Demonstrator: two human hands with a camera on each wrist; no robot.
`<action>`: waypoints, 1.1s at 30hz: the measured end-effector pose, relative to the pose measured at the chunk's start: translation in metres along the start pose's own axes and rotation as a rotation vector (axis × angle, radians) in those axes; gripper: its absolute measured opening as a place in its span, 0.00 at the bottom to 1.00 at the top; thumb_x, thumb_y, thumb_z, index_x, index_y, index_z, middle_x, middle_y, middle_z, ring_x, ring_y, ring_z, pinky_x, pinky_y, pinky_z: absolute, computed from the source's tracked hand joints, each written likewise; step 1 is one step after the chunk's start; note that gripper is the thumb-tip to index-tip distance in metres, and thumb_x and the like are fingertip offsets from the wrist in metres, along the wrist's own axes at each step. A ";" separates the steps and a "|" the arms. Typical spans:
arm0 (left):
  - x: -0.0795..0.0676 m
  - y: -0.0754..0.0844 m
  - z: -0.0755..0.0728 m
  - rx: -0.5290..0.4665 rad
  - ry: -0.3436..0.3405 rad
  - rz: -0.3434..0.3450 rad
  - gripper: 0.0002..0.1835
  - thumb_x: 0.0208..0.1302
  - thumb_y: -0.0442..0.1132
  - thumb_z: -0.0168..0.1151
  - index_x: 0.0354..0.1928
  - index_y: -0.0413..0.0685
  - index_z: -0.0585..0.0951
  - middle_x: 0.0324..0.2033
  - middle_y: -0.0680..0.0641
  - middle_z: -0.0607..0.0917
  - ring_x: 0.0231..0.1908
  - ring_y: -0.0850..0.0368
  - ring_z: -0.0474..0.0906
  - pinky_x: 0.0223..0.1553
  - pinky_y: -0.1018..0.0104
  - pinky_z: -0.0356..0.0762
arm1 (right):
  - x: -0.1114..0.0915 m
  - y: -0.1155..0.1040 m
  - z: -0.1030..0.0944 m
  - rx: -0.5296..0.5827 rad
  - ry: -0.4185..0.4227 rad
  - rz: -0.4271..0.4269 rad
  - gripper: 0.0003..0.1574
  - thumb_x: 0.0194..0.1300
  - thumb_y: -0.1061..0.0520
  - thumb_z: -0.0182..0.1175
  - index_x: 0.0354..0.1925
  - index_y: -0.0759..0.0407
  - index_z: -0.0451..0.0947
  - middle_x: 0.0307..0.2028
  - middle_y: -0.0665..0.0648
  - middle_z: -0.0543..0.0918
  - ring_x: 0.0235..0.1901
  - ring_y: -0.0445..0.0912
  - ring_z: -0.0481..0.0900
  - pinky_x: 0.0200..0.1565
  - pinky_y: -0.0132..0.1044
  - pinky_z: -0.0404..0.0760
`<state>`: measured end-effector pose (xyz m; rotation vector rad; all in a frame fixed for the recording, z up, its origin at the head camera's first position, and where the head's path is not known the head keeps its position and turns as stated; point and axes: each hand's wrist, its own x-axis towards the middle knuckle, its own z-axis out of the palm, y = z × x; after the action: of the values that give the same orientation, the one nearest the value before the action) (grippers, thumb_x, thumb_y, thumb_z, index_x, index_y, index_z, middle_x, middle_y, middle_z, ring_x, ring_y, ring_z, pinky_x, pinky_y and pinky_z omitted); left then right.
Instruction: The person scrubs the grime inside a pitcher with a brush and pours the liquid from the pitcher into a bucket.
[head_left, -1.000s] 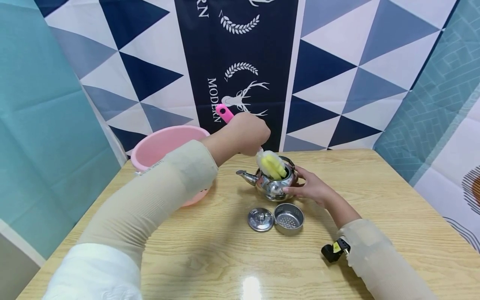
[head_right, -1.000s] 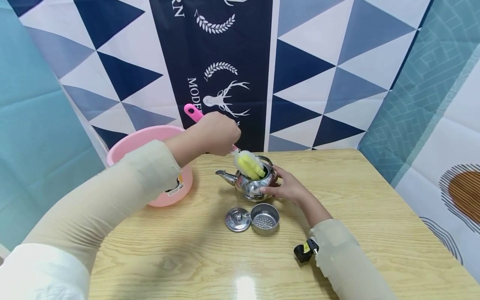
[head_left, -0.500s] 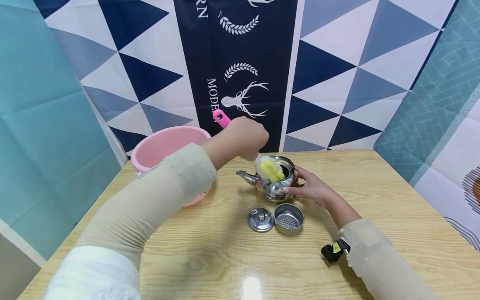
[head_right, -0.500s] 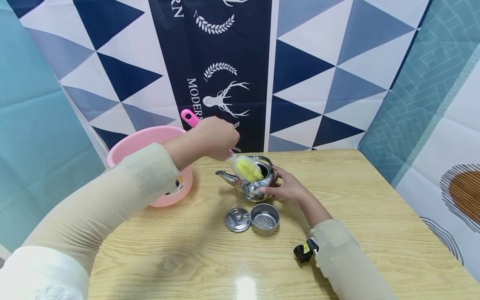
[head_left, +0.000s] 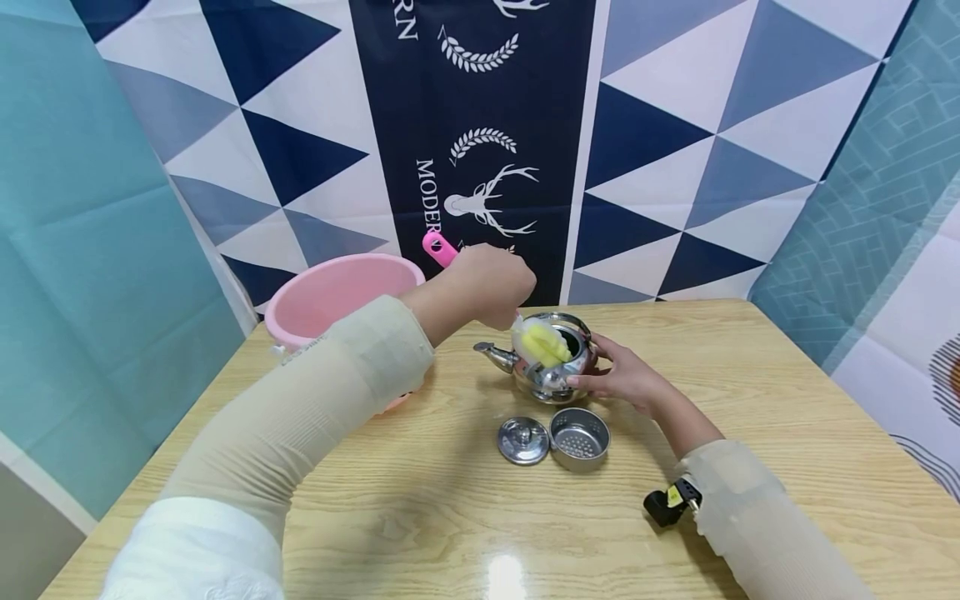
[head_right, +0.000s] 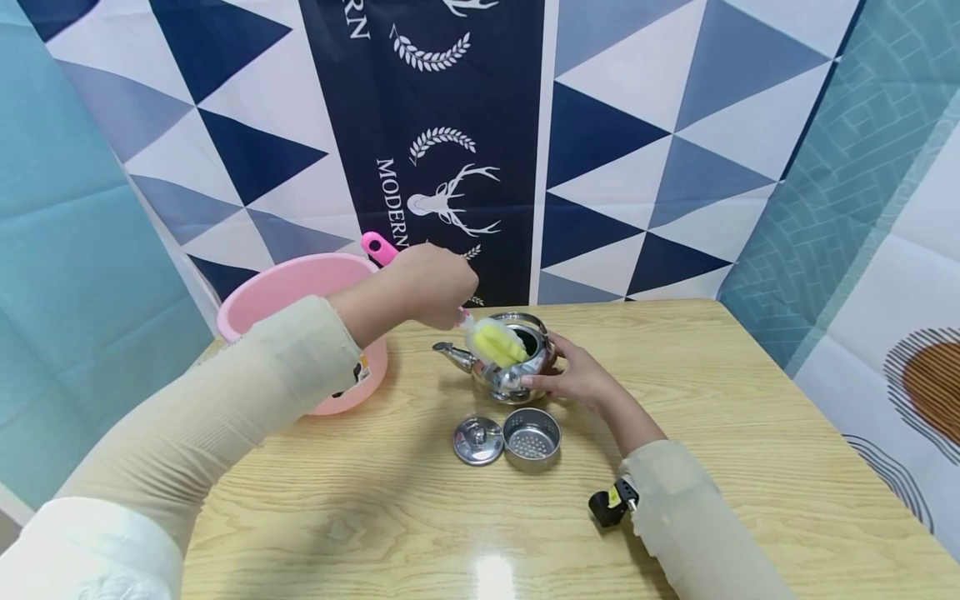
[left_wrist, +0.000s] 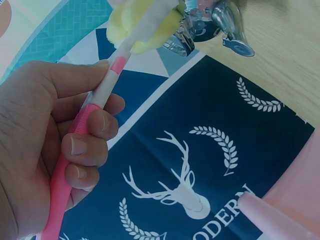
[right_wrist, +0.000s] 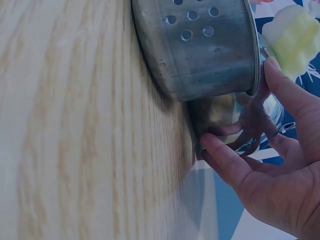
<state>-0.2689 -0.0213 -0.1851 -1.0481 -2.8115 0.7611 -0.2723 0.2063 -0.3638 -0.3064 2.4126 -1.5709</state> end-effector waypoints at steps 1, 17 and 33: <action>0.000 0.000 0.001 -0.002 0.001 -0.002 0.07 0.61 0.49 0.60 0.31 0.57 0.80 0.24 0.56 0.75 0.30 0.58 0.73 0.29 0.64 0.72 | 0.000 0.000 0.000 0.004 0.000 -0.001 0.64 0.60 0.53 0.69 0.77 0.59 0.36 0.71 0.77 0.48 0.60 0.65 0.69 0.49 0.46 0.80; -0.015 0.002 0.021 -0.091 0.082 -0.084 0.09 0.60 0.43 0.58 0.23 0.55 0.77 0.22 0.54 0.77 0.25 0.56 0.72 0.24 0.59 0.74 | 0.003 0.005 0.000 0.017 0.009 -0.006 0.64 0.59 0.51 0.71 0.77 0.57 0.38 0.71 0.76 0.50 0.58 0.65 0.71 0.48 0.46 0.81; -0.059 0.018 0.085 -0.202 0.376 -0.261 0.19 0.64 0.51 0.62 0.18 0.52 0.76 0.15 0.53 0.73 0.16 0.53 0.71 0.15 0.57 0.69 | -0.001 0.002 0.003 0.004 0.029 -0.023 0.63 0.60 0.54 0.70 0.77 0.59 0.38 0.70 0.78 0.51 0.52 0.61 0.76 0.46 0.45 0.81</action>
<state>-0.2299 -0.0831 -0.2605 -0.7270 -2.6538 0.2292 -0.2701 0.2048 -0.3669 -0.3137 2.4353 -1.6008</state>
